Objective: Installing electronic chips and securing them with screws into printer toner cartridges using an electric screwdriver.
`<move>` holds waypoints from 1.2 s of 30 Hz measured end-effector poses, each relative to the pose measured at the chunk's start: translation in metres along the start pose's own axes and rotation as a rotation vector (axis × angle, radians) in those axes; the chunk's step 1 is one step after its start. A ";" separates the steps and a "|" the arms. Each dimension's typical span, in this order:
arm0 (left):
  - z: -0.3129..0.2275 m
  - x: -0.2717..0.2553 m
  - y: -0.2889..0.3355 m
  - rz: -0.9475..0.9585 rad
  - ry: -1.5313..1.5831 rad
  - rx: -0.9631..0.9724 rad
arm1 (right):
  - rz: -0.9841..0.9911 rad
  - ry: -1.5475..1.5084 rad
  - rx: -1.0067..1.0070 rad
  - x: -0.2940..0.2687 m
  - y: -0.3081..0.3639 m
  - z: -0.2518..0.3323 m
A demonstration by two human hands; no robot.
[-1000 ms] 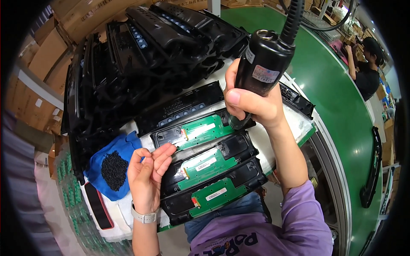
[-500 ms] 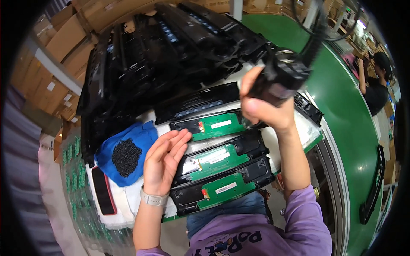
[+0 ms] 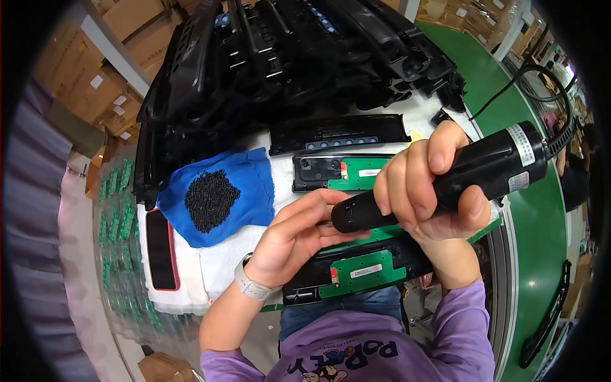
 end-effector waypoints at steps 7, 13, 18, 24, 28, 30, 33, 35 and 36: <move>-0.006 -0.020 0.010 -0.199 -0.390 -0.109 | 0.003 -0.034 -0.145 -0.014 0.004 0.024; -0.010 -0.030 0.010 -0.285 -0.515 -0.046 | 0.043 -0.008 -0.175 -0.024 0.010 0.044; -0.009 -0.031 0.007 -0.283 -0.581 -0.059 | 0.043 -0.037 -0.181 -0.023 0.013 0.043; -0.012 -0.023 0.002 -0.227 -0.579 0.000 | 0.017 -0.052 -0.163 -0.021 0.013 0.038; -0.014 -0.021 0.004 -0.205 -0.592 -0.001 | 0.028 -0.048 -0.166 -0.019 0.014 0.038; -0.014 -0.020 0.005 -0.214 -0.575 -0.028 | 0.021 -0.049 -0.168 -0.019 0.014 0.038; -0.016 -0.020 0.006 -0.233 -0.621 -0.044 | 0.000 -0.046 -0.177 -0.020 0.015 0.037; -0.017 -0.020 0.005 -0.251 -0.688 -0.047 | -0.018 -0.043 -0.183 -0.021 0.016 0.038; -0.017 -0.021 0.005 -0.256 -0.687 -0.048 | -0.015 -0.040 -0.187 -0.022 0.016 0.039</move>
Point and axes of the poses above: each hand's wrist, its own y-axis away from the middle knuckle, its own x-axis out of the palm, z = x × y, the point moved 9 cm from there along -y, towards the middle knuckle, and after that the axes turned 15 degrees about z, right-handed, at the moved point
